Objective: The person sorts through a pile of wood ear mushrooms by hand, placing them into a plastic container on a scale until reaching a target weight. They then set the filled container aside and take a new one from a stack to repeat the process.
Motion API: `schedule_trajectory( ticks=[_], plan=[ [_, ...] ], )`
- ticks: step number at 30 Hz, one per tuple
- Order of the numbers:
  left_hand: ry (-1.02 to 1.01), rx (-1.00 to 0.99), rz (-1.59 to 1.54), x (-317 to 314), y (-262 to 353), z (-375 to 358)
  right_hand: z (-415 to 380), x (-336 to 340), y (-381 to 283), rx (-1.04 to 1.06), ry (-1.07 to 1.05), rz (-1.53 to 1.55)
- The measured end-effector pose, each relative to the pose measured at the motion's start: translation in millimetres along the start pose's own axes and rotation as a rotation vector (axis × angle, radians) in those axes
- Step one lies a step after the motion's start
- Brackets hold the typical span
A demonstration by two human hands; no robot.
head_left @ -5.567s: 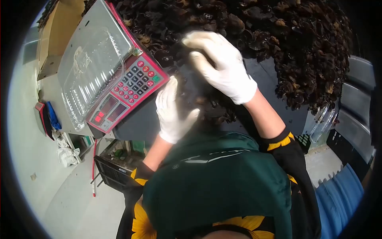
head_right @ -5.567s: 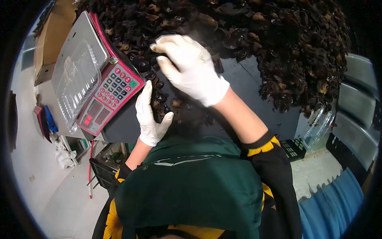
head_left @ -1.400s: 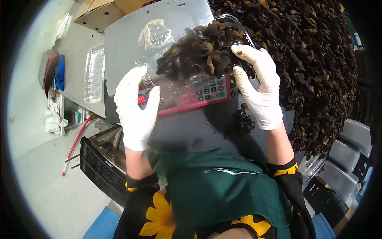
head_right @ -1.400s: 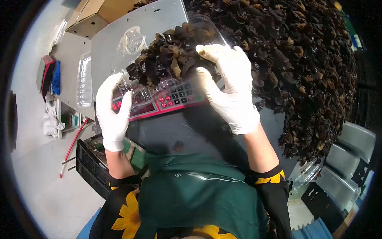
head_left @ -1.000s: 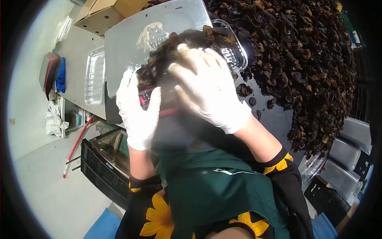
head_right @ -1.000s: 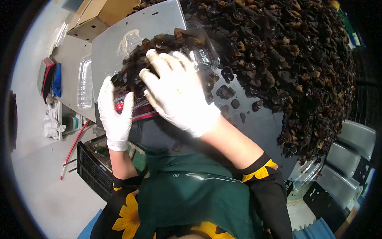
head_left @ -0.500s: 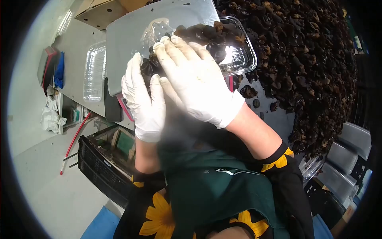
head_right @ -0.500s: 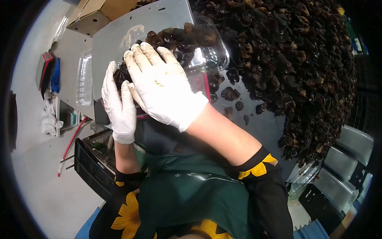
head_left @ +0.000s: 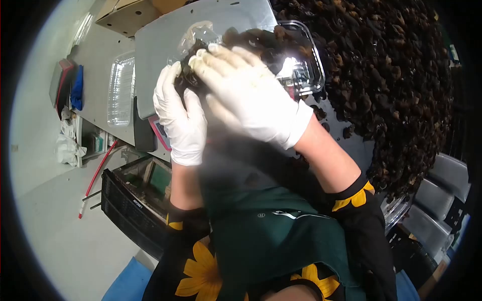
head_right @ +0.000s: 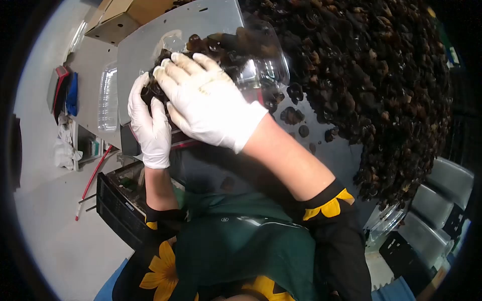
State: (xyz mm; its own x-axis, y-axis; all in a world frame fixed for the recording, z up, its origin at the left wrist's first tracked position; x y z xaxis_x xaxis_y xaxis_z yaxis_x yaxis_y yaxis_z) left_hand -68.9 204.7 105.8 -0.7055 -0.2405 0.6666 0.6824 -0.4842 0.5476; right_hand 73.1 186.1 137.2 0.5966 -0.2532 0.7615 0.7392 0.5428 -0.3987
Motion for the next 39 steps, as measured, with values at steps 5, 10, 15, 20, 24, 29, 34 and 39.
schedule_trajectory(
  ticks=[5,10,15,20,24,29,34,39],
  plan=[
    [-0.019,-0.020,0.061,-2.9,0.8,11.6,-8.2,74.5,20.5,-0.026,0.221,0.177],
    [-0.033,-0.008,0.055,-1.5,-6.2,8.9,-106.4,117.4,83.7,-0.589,0.440,0.420],
    [-0.066,0.104,0.035,1.1,-12.2,1.5,-240.1,122.8,104.0,-1.015,0.429,0.338],
    [0.045,0.155,-0.100,13.7,6.5,-4.7,-303.7,102.5,80.9,-1.018,0.362,0.204],
    [0.109,-0.030,-0.055,33.1,45.4,-18.9,-284.5,95.0,67.7,-0.813,0.249,-0.039],
    [-0.277,-0.224,-0.087,15.5,89.2,-62.4,-243.1,85.6,63.3,-0.595,0.148,-0.076],
    [-0.711,-0.198,-0.014,-34.3,79.3,-139.4,-218.4,52.9,52.7,-0.535,-0.131,-0.118],
    [-0.789,-0.070,-0.055,-46.3,71.6,-162.1,-217.3,20.9,25.4,-0.412,-0.283,-0.086]
  ],
)
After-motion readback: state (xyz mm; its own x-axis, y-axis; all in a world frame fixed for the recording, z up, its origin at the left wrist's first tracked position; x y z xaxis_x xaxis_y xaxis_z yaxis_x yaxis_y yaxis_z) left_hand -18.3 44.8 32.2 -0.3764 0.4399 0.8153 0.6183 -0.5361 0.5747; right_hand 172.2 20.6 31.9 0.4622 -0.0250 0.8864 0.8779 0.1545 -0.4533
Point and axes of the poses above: each hand's wrist, its own z-axis towards the middle knuckle, its own x-axis out of the back of the hand, y = z × x, the point moved 8 cm from there along z, towards the middle knuckle, and after that the axes turned 1 degree about -x, right-handed, at the moved point
